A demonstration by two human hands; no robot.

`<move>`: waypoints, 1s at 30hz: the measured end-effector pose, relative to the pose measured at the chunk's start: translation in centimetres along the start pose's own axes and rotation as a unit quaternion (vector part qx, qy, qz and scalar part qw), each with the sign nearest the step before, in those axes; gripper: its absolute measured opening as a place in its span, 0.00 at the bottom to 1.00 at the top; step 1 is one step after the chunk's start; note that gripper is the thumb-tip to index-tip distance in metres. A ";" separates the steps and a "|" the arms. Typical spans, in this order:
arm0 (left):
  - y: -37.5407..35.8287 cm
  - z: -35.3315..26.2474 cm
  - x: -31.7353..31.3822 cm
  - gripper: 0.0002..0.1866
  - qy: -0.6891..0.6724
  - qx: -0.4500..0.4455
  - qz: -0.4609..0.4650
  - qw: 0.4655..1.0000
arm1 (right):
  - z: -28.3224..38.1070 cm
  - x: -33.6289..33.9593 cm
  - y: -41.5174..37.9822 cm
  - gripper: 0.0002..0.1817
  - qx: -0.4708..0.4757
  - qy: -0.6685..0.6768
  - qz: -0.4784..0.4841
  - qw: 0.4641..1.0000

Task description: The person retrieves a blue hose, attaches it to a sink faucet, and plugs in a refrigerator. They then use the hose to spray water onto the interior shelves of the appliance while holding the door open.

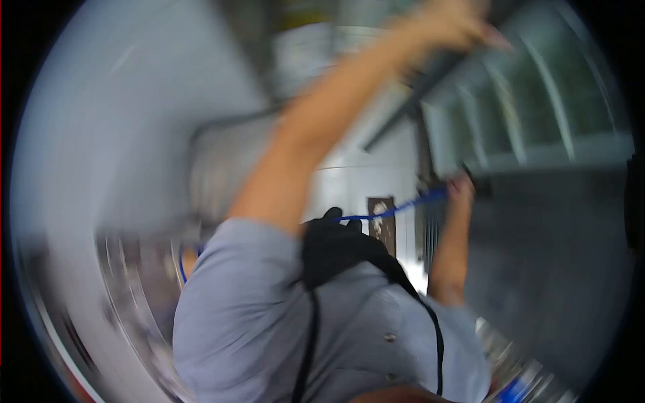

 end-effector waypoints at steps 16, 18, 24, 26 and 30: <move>-59.5 -30.1 65.7 0.10 0.412 0.517 -0.445 0.604 | -5.5 -8.7 -7.3 0.22 -0.156 -0.152 0.104 0.970; -67.0 -31.6 72.6 0.09 0.362 0.570 -0.542 0.500 | -7.0 -10.4 -9.5 0.19 -0.161 -0.186 0.145 0.958; -79.0 -30.1 86.3 0.20 0.282 0.635 -0.599 0.397 | -13.8 -12.4 -20.7 0.16 -0.169 -0.337 0.195 0.905; -81.6 -29.0 89.9 0.20 0.277 0.633 -0.604 0.397 | -17.0 -13.4 -24.4 0.14 -0.201 -0.354 0.207 0.890; -85.2 -26.9 91.2 0.18 0.207 0.700 -0.591 0.343 | -20.5 -18.4 -34.5 0.11 -0.152 -0.432 0.283 0.842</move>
Point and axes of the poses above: each hand's wrist, its own y-axis towards the middle knuckle, its own x-axis out of the back of the hand, z = x × y, the point moved 10 cm from there along y, towards the middle knuckle, and after that the axes turned 6 degrees about -x, right-handed, at the moved point
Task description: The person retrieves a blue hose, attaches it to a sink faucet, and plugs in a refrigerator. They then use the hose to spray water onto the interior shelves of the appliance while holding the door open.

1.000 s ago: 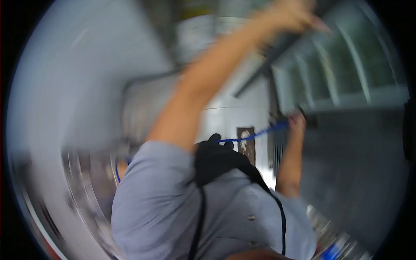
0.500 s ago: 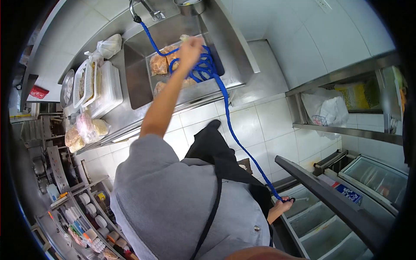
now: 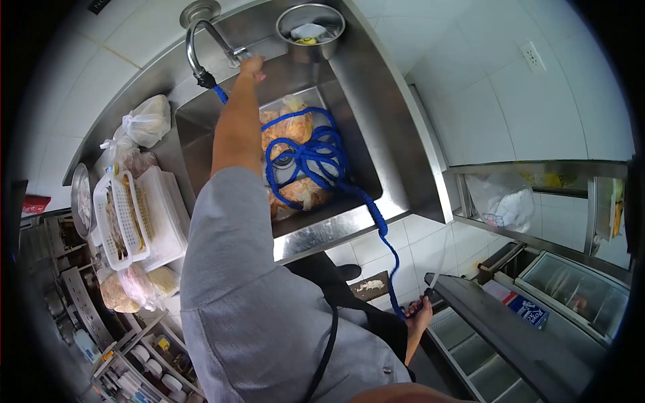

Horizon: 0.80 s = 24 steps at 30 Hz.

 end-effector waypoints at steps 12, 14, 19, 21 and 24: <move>2.0 -1.5 1.2 0.05 -0.322 -0.070 -0.103 0.939 | 4.7 -13.6 -10.7 0.10 0.072 -0.247 0.074 0.964; 1.6 -1.8 0.9 0.05 -0.337 -0.081 -0.088 0.934 | 5.9 -17.2 -13.3 0.09 0.077 -0.334 0.099 0.934; 1.6 -0.7 0.3 0.07 -0.347 -0.092 -0.003 0.933 | 6.5 -26.1 -14.8 0.10 0.124 -0.415 0.204 0.878; 2.6 1.1 0.2 0.07 -0.306 -0.077 -0.042 0.948 | 6.5 -30.7 -14.8 0.14 0.156 -0.473 0.226 0.837; 1.4 0.8 0.3 0.05 -0.305 -0.100 -0.088 0.943 | 5.9 -37.0 -13.0 0.17 0.243 -0.520 0.251 0.779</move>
Point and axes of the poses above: each hand's wrist, its own y-axis towards the middle knuckle, its own x-axis out of the back of the hand, z = x × y, the point moved 10 cm from there along y, towards the middle knuckle, and after that the axes turned 6 degrees about -x, right-handed, at the moved point
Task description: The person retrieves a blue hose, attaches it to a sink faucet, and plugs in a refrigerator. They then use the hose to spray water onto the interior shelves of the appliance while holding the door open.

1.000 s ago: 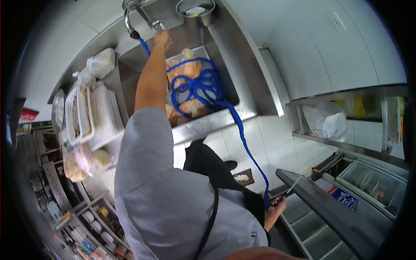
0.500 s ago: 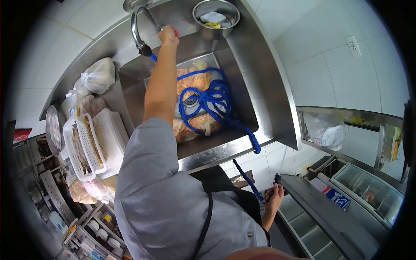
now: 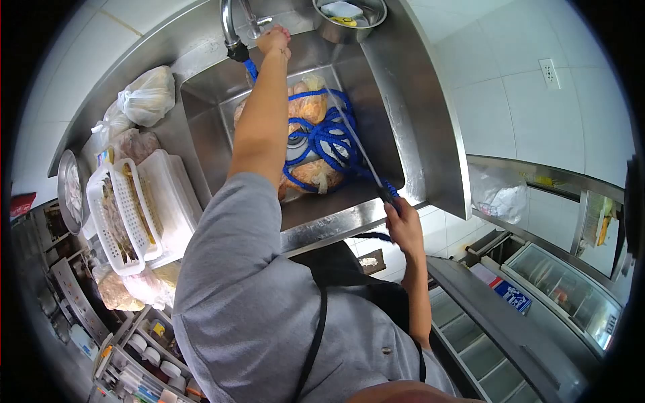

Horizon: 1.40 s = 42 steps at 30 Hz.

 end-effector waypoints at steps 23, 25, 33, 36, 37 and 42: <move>-0.8 2.5 1.4 0.15 0.022 0.068 -0.030 0.997 | -1.2 -9.2 13.0 0.11 0.076 -0.474 0.018 0.877; -1.1 3.3 0.9 0.16 -0.016 0.083 -0.019 0.996 | -1.2 -9.2 12.6 0.10 0.075 -0.482 0.014 0.873; -7.1 3.0 -0.3 0.17 0.080 0.080 0.142 0.983 | -0.1 -9.1 9.2 0.09 0.141 -0.484 -0.023 0.863; -13.0 2.0 -0.2 0.11 0.128 0.050 0.210 0.968 | 0.2 -8.5 7.6 0.07 0.149 -0.482 -0.034 0.863; -15.3 1.6 -0.3 0.09 0.148 0.018 0.248 0.957 | 0.4 -7.6 7.0 0.08 0.144 -0.447 -0.061 0.881; -32.6 3.4 4.9 0.05 0.242 -0.005 0.405 0.881 | 3.8 -1.9 5.0 0.12 0.128 -0.261 -0.147 0.945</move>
Point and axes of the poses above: each hand's wrist, its own y-axis towards the middle knuckle, its own x-axis out of the back of the hand, z = x × y, the point moved 10 cm from there along y, towards the middle knuckle, and after that the axes turned 6 degrees about -x, right-handed, at the moved point
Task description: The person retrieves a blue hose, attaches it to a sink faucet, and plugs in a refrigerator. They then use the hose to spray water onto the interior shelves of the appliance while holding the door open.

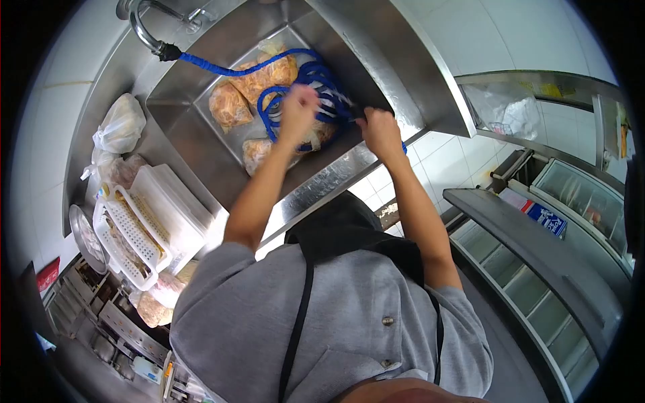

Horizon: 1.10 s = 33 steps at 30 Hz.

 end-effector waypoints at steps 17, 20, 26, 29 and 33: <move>-8.7 -12.2 -9.0 0.18 -0.134 0.025 0.056 0.989 | 29.0 12.0 16.7 0.17 0.329 0.016 -0.143 0.933; -2.9 -17.1 -3.8 0.23 -0.239 0.036 0.004 0.970 | 29.6 11.4 14.5 0.20 0.405 -0.029 -0.099 0.909; 15.2 -2.9 8.8 0.24 -0.462 0.132 -0.098 0.871 | 23.4 21.3 4.1 0.17 0.362 0.023 -0.076 0.929; 18.0 4.5 12.4 0.39 -0.395 0.195 -0.119 0.890 | 13.4 19.7 -3.5 0.24 0.294 0.171 -0.093 0.936; 5.2 -5.7 3.0 0.32 -0.021 0.103 0.009 0.994 | -5.4 6.8 -15.4 0.18 -0.014 0.275 0.003 0.961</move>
Point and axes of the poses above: each hand's wrist, its own y-axis towards the middle knuckle, its own x-axis out of the back of the hand, z = x × y, the point moved 10 cm from there along y, towards the middle knuckle, and after that the axes turned 6 degrees about -x, right-handed, at the moved point
